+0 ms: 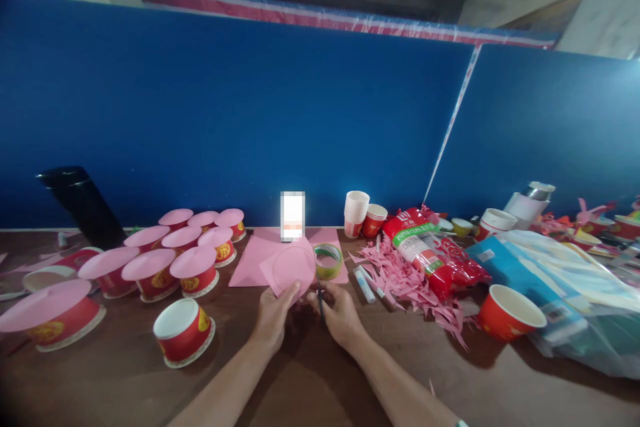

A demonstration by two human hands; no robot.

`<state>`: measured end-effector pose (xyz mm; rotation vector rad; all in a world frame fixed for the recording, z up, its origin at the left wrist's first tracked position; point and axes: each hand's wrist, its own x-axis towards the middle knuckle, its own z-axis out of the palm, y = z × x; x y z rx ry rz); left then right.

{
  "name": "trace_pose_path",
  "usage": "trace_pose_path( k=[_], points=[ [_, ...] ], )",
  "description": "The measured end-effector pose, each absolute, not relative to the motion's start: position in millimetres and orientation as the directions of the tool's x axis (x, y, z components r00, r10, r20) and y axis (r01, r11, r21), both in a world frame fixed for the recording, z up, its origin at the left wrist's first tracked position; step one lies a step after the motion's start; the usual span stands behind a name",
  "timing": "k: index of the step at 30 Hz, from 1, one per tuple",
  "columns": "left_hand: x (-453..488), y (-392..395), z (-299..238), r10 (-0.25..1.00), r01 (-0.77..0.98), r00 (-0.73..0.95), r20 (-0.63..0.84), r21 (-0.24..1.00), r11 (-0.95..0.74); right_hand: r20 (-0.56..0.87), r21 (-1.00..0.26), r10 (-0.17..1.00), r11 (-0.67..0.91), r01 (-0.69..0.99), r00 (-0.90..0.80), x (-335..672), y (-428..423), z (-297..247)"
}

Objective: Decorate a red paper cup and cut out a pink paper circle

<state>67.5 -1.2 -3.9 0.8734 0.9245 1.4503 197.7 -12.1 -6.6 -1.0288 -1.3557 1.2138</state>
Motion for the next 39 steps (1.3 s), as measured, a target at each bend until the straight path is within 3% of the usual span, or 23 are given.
trace_pose_path(
  k=[39],
  points=[
    [65.3, -0.3, -1.0, 0.989, -0.338, -0.137, -0.051, 0.941, 0.001, 0.124, -0.992, 0.986, 0.124, -0.002, -0.111, 197.8, -12.4, -5.7]
  ],
)
